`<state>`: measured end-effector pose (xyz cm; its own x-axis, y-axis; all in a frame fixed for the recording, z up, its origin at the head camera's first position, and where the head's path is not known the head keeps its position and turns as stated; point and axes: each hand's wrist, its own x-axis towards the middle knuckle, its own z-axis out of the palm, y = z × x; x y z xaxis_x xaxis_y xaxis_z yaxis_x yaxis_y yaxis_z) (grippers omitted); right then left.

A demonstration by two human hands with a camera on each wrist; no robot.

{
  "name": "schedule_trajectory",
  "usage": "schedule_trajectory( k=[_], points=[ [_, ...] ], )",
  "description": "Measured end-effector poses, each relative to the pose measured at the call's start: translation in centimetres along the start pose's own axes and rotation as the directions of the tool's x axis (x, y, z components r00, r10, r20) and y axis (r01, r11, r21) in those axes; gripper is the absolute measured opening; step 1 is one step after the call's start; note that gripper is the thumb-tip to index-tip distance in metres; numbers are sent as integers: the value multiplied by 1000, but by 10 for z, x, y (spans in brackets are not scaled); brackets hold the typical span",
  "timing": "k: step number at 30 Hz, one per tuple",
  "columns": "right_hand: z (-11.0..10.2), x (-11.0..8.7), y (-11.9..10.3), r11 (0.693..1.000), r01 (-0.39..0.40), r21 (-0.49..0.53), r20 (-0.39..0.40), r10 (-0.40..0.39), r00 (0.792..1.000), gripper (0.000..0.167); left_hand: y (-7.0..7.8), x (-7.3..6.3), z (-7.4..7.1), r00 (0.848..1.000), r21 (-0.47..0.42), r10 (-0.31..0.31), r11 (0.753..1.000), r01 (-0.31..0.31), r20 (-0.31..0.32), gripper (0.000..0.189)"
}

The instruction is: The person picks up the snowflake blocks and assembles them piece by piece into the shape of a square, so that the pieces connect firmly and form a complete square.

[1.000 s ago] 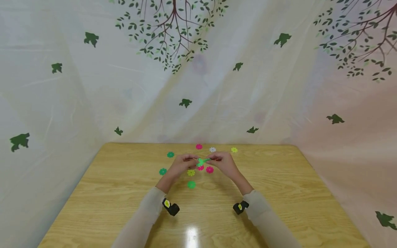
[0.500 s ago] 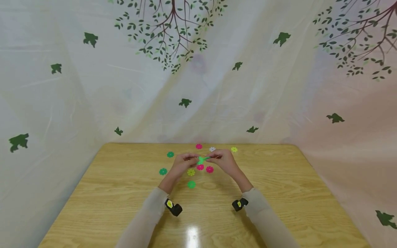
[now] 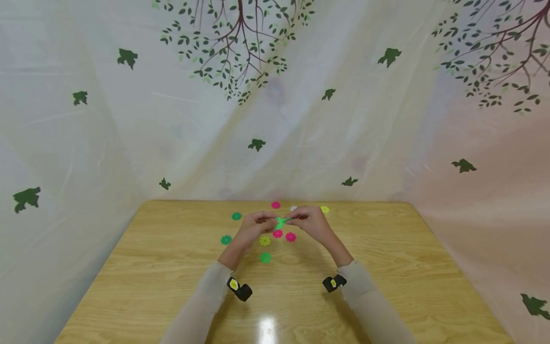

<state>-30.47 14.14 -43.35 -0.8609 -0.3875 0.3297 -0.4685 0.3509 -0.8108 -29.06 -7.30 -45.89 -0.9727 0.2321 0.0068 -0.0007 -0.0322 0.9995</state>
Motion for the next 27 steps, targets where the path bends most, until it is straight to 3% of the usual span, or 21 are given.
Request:
schedule_trajectory(
  k=[12,20,25,27],
  points=[
    [1,-4,-5,995,46,83,-18,-45,999,5,10,-3,2,999,-19,-11,1000,12,30,25],
    [4,-2,-3,985,3,172,-21,0,1000,8,4,3,1,1000,-11,-1,1000,1,19,27],
    [4,-6,-20,992,-3,130,-15,5,1000,12,-5,4,0,1000,-41,-13,999,12,-9,31],
    [7,-6,-17,995,-6,98,-19,8,1000,13,-6,4,-1,1000,-49,-20,999,20,-4,33]
  ],
)
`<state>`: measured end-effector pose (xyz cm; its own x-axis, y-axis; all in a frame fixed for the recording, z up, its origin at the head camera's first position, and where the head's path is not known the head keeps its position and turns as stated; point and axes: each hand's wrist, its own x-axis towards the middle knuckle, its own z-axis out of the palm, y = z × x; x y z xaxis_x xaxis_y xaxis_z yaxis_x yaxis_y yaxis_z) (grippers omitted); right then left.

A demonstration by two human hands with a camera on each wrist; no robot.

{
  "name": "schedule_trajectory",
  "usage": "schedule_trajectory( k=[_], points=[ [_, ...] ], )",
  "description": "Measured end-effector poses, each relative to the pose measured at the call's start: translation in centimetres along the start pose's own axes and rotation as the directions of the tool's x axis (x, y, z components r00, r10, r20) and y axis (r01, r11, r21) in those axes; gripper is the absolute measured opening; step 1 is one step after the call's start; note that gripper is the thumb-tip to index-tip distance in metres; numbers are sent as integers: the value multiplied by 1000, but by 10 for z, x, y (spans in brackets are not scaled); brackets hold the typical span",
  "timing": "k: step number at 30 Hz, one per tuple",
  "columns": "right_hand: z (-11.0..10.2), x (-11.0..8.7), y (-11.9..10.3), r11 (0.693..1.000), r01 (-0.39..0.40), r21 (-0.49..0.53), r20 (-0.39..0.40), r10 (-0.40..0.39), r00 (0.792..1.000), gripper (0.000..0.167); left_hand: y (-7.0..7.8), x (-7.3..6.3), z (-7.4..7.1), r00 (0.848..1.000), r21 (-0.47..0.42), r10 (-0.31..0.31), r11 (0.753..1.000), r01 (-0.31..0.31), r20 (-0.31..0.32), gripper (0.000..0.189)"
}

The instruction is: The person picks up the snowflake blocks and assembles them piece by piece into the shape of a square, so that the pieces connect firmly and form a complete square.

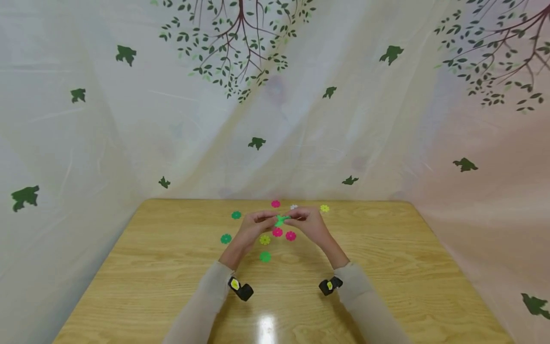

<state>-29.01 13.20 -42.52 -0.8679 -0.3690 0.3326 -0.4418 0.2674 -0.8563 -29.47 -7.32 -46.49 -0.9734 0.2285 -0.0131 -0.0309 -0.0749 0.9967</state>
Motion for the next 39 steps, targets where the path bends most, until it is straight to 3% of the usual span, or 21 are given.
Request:
schedule_trajectory(
  k=[6,10,14,18,26,33,39],
  points=[
    [5,10,22,997,-42,-71,20,44,999,24,-1,3,-6,1000,-19,4,1000,-4,-7,34],
    [-1,16,27,994,-41,-106,47,46,998,31,-3,7,-10,999,-25,12,1000,-13,-31,34],
    [-10,18,35,985,-40,-170,101,58,993,31,-7,6,-15,998,-26,-20,999,18,-56,37],
    [-16,20,47,973,-74,-218,198,118,973,28,-14,4,-20,998,-43,-46,998,44,-54,40],
    [-18,25,66,938,-92,-334,355,216,909,20,-18,-1,-24,996,-26,-72,997,71,-50,39],
    [-13,28,73,909,-115,-400,377,278,884,19,-19,-1,-26,995,-47,-80,996,78,-56,38],
    [-8,27,78,906,-142,-398,369,300,880,18,-23,0,-28,996,-42,-83,996,81,-39,41]
  ],
)
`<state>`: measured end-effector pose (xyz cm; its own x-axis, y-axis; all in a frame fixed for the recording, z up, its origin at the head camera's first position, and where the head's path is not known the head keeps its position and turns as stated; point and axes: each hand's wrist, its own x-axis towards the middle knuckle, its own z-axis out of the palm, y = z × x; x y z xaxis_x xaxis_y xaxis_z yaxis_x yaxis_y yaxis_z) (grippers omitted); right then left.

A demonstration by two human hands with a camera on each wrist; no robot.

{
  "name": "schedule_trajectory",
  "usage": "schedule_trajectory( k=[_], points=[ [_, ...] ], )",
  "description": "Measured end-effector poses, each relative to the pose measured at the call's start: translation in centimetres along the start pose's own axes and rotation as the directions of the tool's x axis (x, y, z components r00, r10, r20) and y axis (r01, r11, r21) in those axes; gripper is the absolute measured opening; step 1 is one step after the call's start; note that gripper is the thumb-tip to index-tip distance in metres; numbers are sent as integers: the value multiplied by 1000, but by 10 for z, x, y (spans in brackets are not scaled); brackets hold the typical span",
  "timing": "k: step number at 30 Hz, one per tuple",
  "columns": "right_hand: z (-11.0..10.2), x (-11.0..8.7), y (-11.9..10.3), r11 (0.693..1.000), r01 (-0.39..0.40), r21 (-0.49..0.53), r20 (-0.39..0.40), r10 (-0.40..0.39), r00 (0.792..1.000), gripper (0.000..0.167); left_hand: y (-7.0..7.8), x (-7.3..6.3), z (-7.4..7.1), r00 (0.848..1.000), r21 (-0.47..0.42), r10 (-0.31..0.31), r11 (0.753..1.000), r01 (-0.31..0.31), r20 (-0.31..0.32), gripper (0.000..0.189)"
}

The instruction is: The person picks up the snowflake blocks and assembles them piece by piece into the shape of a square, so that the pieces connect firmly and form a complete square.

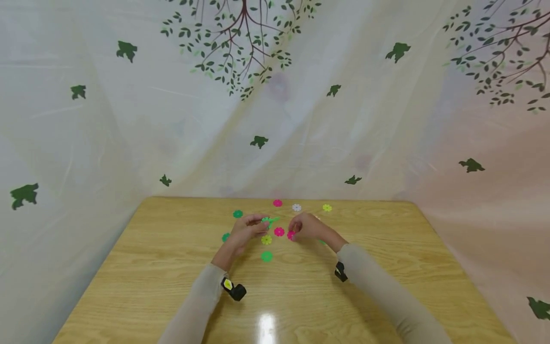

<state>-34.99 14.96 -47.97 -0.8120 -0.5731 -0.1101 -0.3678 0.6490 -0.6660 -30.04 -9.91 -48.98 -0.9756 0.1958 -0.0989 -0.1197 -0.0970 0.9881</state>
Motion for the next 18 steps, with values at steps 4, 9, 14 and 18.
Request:
schedule_trajectory(
  k=[4,9,14,18],
  points=[
    [2,-1,0,1000,-12,20,-3,12,1000,19,-1,0,0,1000,5,4,1000,-4,5,42],
    [2,-4,2,998,19,63,-23,-17,1000,19,0,-1,1,1000,8,4,1000,-4,-7,40],
    [1,-8,1,984,98,146,-100,-84,992,15,0,-1,1,1000,-10,7,1000,-7,-14,40],
    [1,-12,-5,956,136,261,-192,-87,978,18,-2,0,2,1000,-10,1,1000,-2,-14,39]
  ],
)
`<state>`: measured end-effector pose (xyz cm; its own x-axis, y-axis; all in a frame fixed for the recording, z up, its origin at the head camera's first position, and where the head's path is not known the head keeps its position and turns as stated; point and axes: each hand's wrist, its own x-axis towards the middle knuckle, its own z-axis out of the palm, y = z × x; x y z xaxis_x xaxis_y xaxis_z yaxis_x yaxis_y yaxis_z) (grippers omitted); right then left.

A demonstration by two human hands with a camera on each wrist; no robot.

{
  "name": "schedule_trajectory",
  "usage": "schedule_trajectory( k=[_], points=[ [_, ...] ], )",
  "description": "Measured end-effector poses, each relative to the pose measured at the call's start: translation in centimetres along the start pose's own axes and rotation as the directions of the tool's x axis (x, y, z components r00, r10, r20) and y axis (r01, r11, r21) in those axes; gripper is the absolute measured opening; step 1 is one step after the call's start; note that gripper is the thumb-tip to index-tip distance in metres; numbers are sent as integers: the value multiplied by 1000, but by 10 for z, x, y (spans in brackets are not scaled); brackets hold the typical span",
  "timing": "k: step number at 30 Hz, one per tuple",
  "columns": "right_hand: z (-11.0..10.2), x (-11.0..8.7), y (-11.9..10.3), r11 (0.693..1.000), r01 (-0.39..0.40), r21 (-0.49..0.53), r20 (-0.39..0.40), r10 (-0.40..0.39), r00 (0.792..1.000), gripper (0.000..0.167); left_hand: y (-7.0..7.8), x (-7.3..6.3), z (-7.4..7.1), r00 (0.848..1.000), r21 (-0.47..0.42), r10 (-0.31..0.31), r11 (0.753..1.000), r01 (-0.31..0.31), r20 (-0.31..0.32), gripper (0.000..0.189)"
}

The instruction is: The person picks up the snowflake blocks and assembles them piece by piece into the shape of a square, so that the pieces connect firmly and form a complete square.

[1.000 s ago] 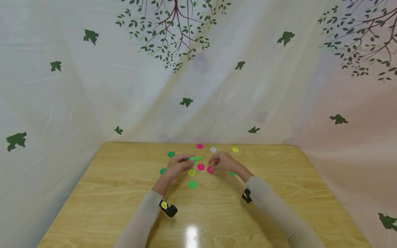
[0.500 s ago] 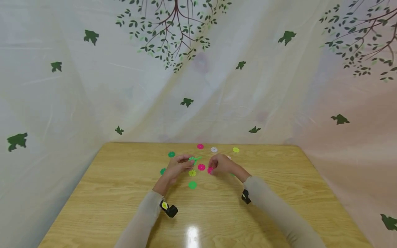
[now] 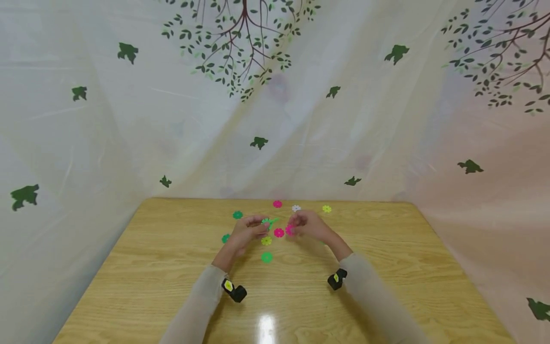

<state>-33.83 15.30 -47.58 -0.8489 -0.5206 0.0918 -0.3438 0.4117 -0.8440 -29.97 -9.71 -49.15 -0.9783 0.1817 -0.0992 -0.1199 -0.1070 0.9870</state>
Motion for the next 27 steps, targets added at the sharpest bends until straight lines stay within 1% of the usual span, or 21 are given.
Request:
schedule_trajectory(
  k=[2,4,7,10,16,20,24,27],
  points=[
    [1,-1,-4,998,-7,66,-53,10,999,20,0,0,1,1000,2,-3,1000,3,1,38],
    [2,-1,-9,992,-23,127,-115,38,993,22,1,0,1,1000,6,-2,1000,2,7,38],
    [3,-1,-16,978,-15,206,-197,57,979,23,1,-1,2,1000,-4,0,1000,0,16,39],
    [5,-3,-20,967,11,253,-245,53,968,24,2,-1,4,1000,-8,-1,1000,1,22,41],
    [10,-4,-21,951,56,305,-258,26,966,24,1,-1,6,1000,-5,-15,1000,15,27,44],
    [12,-4,-20,944,52,325,-263,37,964,24,0,0,8,1000,-2,-3,1000,3,28,39],
    [15,-5,-22,945,34,326,-246,51,968,23,1,0,11,1000,-13,7,1000,-6,28,34],
    [16,-4,-23,945,29,326,-236,52,970,24,2,0,13,1000,-26,9,1000,-9,13,32]
  ],
)
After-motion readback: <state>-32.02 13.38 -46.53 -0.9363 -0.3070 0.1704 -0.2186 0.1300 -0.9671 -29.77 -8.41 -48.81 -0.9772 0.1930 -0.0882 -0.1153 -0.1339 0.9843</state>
